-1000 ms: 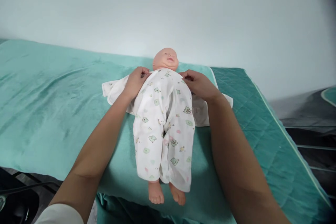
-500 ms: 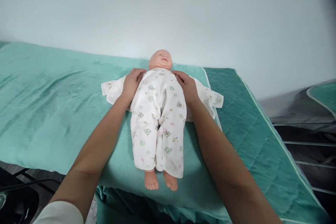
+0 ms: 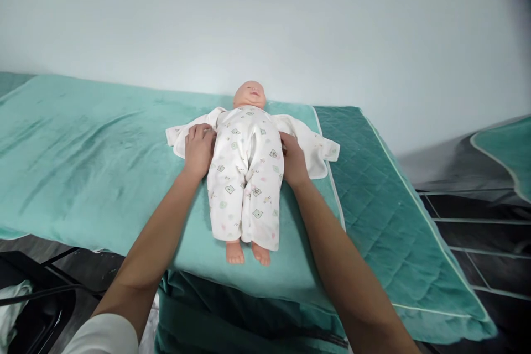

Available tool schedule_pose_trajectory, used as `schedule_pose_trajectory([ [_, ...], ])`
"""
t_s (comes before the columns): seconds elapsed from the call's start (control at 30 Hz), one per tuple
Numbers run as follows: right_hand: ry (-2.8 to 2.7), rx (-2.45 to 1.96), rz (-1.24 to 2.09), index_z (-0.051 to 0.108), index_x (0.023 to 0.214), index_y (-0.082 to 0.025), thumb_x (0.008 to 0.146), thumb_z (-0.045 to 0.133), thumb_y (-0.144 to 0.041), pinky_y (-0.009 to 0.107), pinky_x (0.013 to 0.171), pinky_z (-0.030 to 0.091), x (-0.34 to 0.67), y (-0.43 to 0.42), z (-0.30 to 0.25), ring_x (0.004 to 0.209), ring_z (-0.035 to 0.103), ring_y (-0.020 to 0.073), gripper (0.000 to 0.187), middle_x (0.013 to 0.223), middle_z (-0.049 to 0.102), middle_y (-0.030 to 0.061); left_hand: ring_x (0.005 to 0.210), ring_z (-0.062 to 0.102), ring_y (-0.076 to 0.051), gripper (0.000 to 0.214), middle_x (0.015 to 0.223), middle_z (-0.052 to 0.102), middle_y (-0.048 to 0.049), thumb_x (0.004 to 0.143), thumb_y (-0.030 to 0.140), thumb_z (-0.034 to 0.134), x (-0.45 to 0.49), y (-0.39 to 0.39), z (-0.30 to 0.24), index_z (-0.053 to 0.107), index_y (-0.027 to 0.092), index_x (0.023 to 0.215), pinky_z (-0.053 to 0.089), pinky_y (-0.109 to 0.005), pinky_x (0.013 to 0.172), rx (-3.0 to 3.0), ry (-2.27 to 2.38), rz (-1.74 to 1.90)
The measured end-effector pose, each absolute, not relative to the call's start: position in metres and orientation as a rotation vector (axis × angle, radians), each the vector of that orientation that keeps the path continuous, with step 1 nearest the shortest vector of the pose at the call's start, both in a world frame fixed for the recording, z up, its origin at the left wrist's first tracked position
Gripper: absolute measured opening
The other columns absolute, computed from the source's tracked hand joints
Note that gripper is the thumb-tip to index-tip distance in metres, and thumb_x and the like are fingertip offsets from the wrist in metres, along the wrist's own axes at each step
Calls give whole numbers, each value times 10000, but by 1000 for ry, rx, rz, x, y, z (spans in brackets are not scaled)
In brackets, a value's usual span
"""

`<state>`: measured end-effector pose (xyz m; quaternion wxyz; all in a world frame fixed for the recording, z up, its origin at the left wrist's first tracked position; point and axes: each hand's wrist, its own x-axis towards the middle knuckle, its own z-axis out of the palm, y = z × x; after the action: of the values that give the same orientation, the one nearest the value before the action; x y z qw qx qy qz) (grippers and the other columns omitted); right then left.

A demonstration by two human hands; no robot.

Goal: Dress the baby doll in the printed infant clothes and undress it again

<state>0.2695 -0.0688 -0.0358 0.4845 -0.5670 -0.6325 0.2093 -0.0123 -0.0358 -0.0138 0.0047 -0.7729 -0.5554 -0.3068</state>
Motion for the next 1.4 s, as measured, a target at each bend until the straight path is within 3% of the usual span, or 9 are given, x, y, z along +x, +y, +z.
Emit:
schedule_pose_trajectory([
  [0.13, -1310, -1538, 651, 696, 1199, -176, 814, 636, -398, 462, 976, 562, 268, -65, -36, 1031, 711, 271, 448, 1138, 770, 113, 1129, 544, -353, 240, 1166, 680, -164, 980, 184, 471, -8, -39, -9, 698, 217, 1048, 461, -515, 948, -2422, -1882, -799],
  [0.3, -1440, -1653, 629, 775, 951, -178, 820, 601, -432, 476, 924, 547, 272, -53, -24, 981, 694, 311, 335, 1003, 799, 89, 1038, 592, -320, 199, 1000, 718, -139, 918, 119, 496, 2, -26, -13, 666, 198, 852, 463, -472, 972, -2529, -1928, -1057],
  [0.43, -1342, -1513, 831, 776, 1015, -186, 766, 682, -505, 461, 934, 557, 267, -58, -12, 989, 704, 307, 415, 1029, 805, 76, 994, 651, -277, 180, 1029, 756, -83, 883, 152, 530, 7, -26, -12, 695, 205, 929, 501, -421, 959, -2594, -2038, -1526],
  [0.57, -1184, -1299, 1113, 757, 1069, -211, 697, 780, -488, 445, 937, 589, 259, -64, -5, 1012, 726, 295, 464, 1092, 802, 72, 1177, 650, -283, 224, 1162, 757, -87, 883, 256, 585, 10, -35, -1, 710, 187, 1056, 474, -428, 1080, -2632, -2107, -2161],
  [0.77, -1069, -1119, 1341, 742, 1106, -240, 627, 858, -469, 469, 937, 618, 256, -64, -6, 1070, 743, 308, 543, 1079, 807, 63, 1136, 692, -303, 244, 1009, 782, -82, 846, 399, 685, 12, -42, 11, 725, 175, 935, 473, -521, 1113, -2706, -2377, -2646],
  [1.0, -1121, -1263, 1207, 736, 1127, -217, 703, 737, -597, 510, 886, 626, 252, -57, -16, 1034, 759, 337, 569, 999, 820, 88, 1127, 704, -358, 119, 898, 794, -102, 803, 270, 724, 15, -42, 14, 721, 151, 806, 530, -557, 1069, -2449, -2676, -2728],
  [1.1, -1095, -1294, 1141, 720, 1161, -201, 735, 702, -545, 488, 864, 628, 254, -55, -22, 1024, 760, 326, 548, 1066, 815, 93, 1127, 709, -352, 136, 939, 801, -100, 802, 233, 684, 12, -41, 10, 754, 151, 885, 551, -550, 1045, -2441, -2637, -2776],
  [1.23, -1101, -1270, 1008, 695, 1194, -195, 779, 658, -425, 480, 957, 598, 258, -66, -26, 1069, 744, 283, 476, 1166, 791, 96, 1142, 701, -318, 342, 1107, 795, -99, 772, 224, 687, 5, -47, 2, 762, 163, 1100, 550, -512, 1044, -2528, -2437, -2680],
  [1.4, -1307, -1310, 560, 647, 1269, -251, 908, 595, -351, 502, 1044, 550, 244, -137, -9, 1260, 643, 269, 379, 1336, 695, 101, 1153, 681, -265, 386, 1273, 745, -98, 827, 281, 652, -4, -67, -8, 729, 177, 1191, 509, -445, 1079, -2537, -2199, -2337],
])
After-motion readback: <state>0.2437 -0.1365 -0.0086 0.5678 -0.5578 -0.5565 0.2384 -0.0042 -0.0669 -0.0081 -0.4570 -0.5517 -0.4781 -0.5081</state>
